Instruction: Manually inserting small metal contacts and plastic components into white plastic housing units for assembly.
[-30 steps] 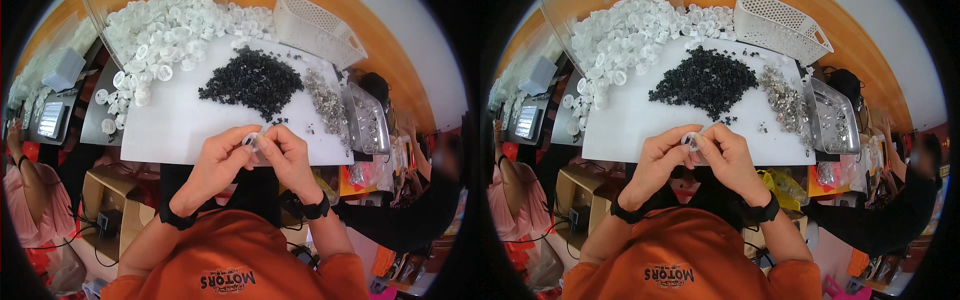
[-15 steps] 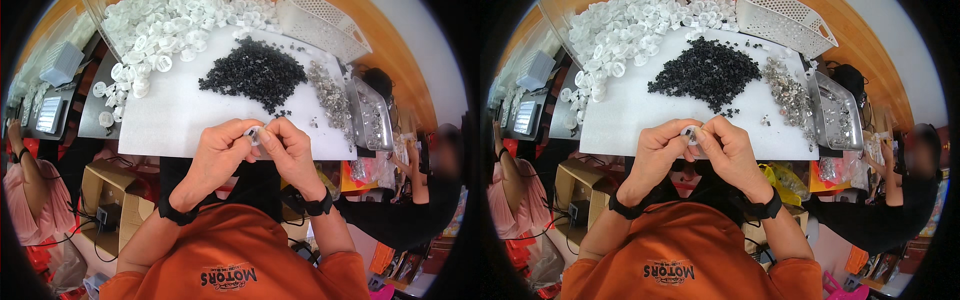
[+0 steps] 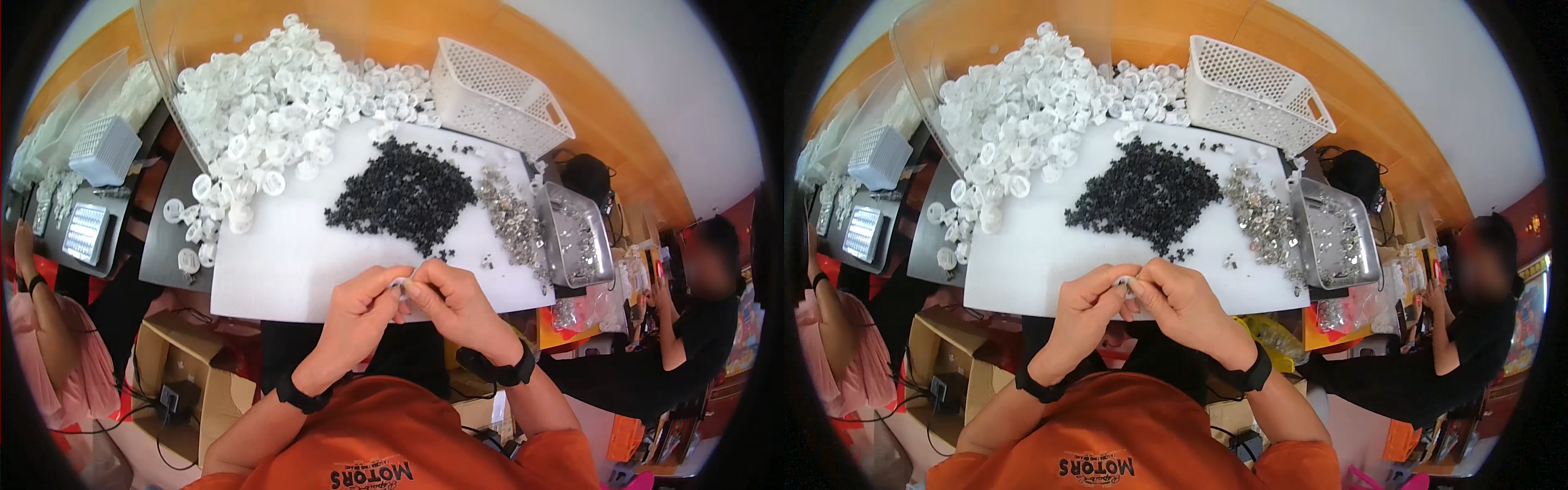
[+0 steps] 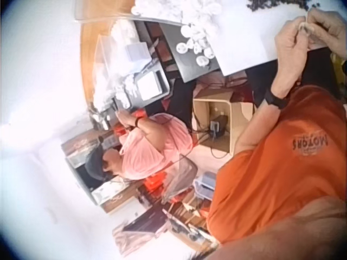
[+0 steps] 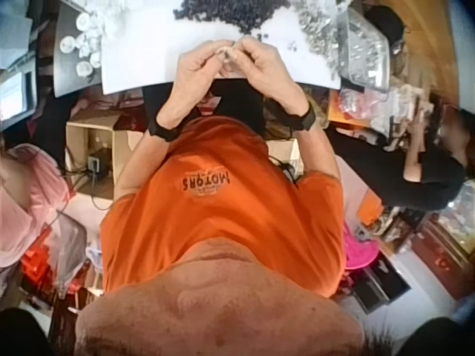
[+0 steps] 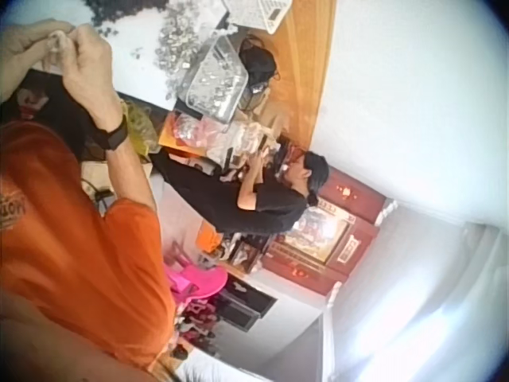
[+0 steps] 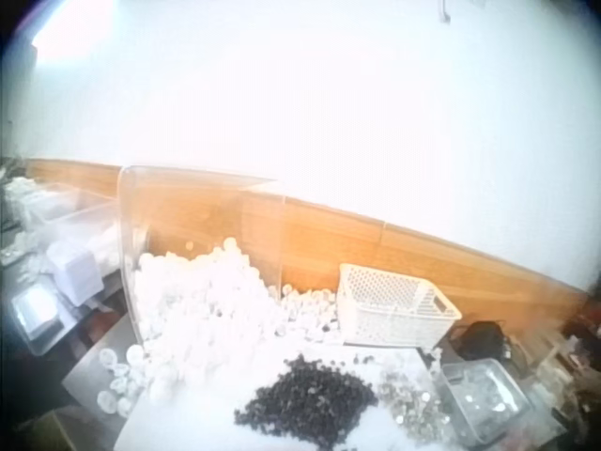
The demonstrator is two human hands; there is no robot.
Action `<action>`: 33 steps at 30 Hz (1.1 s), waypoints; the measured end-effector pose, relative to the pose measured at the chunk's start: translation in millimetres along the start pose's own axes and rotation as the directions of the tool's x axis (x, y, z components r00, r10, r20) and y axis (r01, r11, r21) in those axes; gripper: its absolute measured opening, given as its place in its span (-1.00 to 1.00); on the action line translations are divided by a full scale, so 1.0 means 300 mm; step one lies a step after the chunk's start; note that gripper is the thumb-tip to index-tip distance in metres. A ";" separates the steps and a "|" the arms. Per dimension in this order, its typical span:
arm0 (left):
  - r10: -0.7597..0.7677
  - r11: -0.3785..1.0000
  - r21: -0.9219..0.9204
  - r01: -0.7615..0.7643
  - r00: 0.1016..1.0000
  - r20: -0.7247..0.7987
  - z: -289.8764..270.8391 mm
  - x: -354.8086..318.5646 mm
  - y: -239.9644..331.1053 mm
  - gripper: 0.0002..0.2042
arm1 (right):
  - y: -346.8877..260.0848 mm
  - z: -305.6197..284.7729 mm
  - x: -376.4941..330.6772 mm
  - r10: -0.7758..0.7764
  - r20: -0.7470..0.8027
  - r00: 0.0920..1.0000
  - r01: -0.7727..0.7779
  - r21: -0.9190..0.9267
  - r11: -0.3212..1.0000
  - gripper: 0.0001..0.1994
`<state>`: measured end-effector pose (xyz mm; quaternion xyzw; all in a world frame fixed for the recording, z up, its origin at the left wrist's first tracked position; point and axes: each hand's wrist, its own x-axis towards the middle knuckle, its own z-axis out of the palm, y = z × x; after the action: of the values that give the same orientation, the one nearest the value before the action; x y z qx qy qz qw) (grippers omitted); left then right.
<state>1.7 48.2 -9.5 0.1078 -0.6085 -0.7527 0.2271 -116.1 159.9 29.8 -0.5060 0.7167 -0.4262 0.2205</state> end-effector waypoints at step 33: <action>0.235 0.898 0.334 -0.288 0.953 0.190 0.019 -0.008 -0.002 -0.73 | 0.082 -0.084 0.763 0.067 0.120 0.991 0.079 -0.897 0.436 -0.83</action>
<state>1.3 54.3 -8.9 0.0095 -0.7588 -0.5979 0.2583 -237.5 -36.2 49.4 -0.5761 0.8148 0.0546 -0.0348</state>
